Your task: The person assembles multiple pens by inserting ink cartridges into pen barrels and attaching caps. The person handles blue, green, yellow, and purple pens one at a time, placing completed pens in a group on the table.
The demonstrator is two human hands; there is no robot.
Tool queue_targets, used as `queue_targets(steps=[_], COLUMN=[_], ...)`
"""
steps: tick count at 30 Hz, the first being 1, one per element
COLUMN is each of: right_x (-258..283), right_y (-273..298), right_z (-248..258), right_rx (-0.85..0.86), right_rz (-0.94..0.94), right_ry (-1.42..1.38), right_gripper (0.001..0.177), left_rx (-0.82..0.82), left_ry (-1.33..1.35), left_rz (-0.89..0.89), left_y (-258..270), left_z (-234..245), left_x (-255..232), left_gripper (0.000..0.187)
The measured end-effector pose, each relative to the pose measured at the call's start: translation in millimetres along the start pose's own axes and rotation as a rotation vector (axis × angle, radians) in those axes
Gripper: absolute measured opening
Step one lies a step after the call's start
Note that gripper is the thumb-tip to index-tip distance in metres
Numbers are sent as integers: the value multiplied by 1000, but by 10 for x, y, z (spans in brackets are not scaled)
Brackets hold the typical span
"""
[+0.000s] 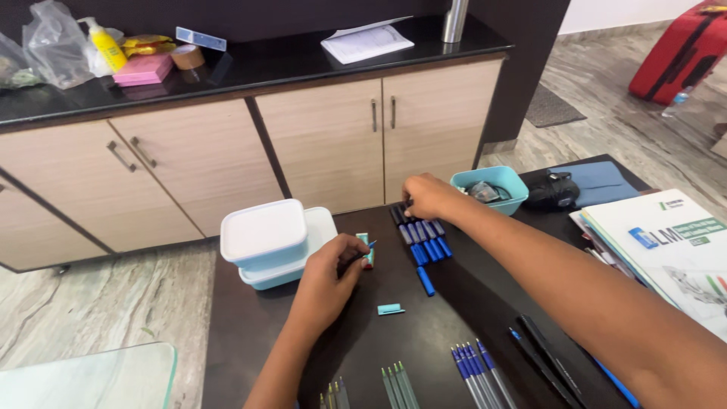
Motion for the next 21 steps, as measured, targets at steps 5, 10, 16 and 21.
queue_targets(steps=[5,10,16,21], right_x=[16,119,312,423], right_y=[-17,127,636,1335], right_z=[51,182,630,532], right_rx=[-15,-81,-405,-334], right_rz=[-81,-104,12,-31], right_ry=[55,21,-612,-1188], right_gripper=[36,43,28,20], left_rx=[19,23,28,40], left_ry=[-27,29,38,-83], left_rz=[43,46,65,121], left_y=[3,28,26,35], left_z=[0,-3,-15,-31], left_x=[-8,-40,-32,-11], left_gripper=[16,19,25,27])
Point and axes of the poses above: each hand's wrist, its own y-axis away from the middle knuckle, its own z-axis out of the back of the hand, x = y × z, the point moved 10 cm from there along -y, towards the middle knuckle, and after that the axes turned 4 degrees about z, right-handed, at the moved point
